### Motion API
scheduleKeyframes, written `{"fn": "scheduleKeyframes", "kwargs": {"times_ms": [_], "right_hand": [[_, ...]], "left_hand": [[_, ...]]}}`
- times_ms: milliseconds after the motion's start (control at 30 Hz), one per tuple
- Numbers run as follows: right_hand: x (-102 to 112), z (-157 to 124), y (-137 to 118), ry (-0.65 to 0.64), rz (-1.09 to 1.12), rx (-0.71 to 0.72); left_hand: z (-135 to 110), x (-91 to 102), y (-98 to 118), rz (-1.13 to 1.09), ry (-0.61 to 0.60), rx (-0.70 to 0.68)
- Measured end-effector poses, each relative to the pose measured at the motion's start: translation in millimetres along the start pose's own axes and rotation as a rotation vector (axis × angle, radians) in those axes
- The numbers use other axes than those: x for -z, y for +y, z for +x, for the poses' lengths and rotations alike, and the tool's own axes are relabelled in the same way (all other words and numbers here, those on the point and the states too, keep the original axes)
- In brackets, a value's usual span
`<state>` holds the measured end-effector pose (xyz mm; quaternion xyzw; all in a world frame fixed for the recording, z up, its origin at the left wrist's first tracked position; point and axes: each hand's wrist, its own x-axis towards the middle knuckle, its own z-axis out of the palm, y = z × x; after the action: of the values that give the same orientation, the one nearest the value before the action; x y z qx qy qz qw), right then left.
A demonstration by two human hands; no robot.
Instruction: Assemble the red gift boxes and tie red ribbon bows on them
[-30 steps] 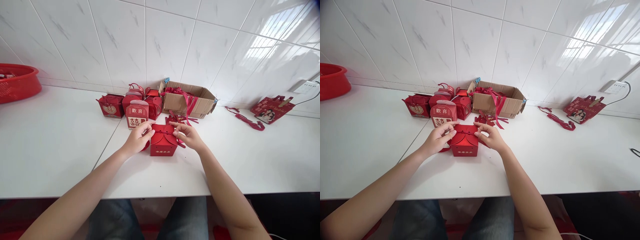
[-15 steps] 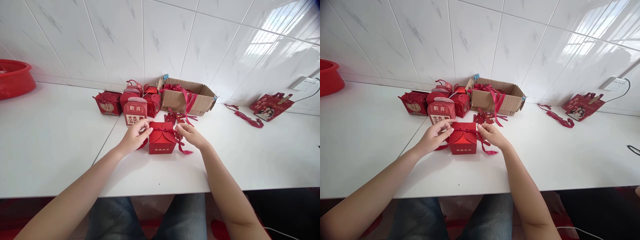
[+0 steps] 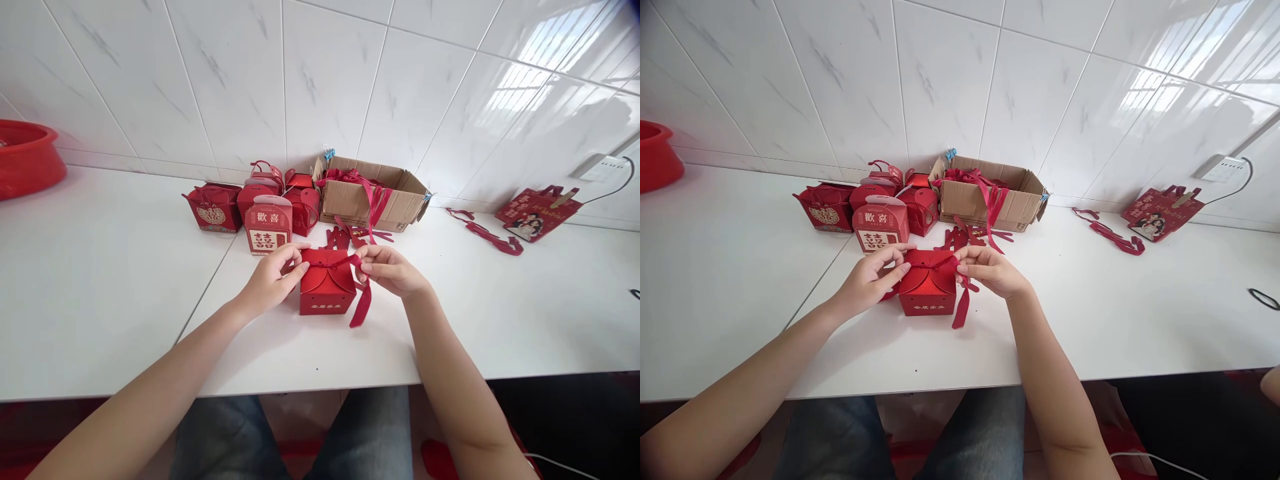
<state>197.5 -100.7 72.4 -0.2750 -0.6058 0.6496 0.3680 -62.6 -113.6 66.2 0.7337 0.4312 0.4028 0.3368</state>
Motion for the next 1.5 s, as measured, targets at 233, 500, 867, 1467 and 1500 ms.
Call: {"fn": "scheduleKeyframes", "kwargs": {"times_ms": [233,500,867,1467,1500], "right_hand": [[-10,1,-1,0.036,0.005,-0.003],[-16,1,0,0.085,-0.081,0.013],[-24,2,-6,0.302,-0.235,0.012],[-45,18,7,0.576,-0.415,0.225],[-45,17,8,0.549,-0.394,0.199]], "left_hand": [[5,3.5,5,0.017,-0.007,-0.01],[31,-5.5,41,0.067,-0.008,-0.032],[54,-4.0,69,0.286,-0.141,-0.067],[54,6.8,51,0.315,-0.019,-0.084],[52,11.6,47,0.311,-0.051,-0.066]]}}
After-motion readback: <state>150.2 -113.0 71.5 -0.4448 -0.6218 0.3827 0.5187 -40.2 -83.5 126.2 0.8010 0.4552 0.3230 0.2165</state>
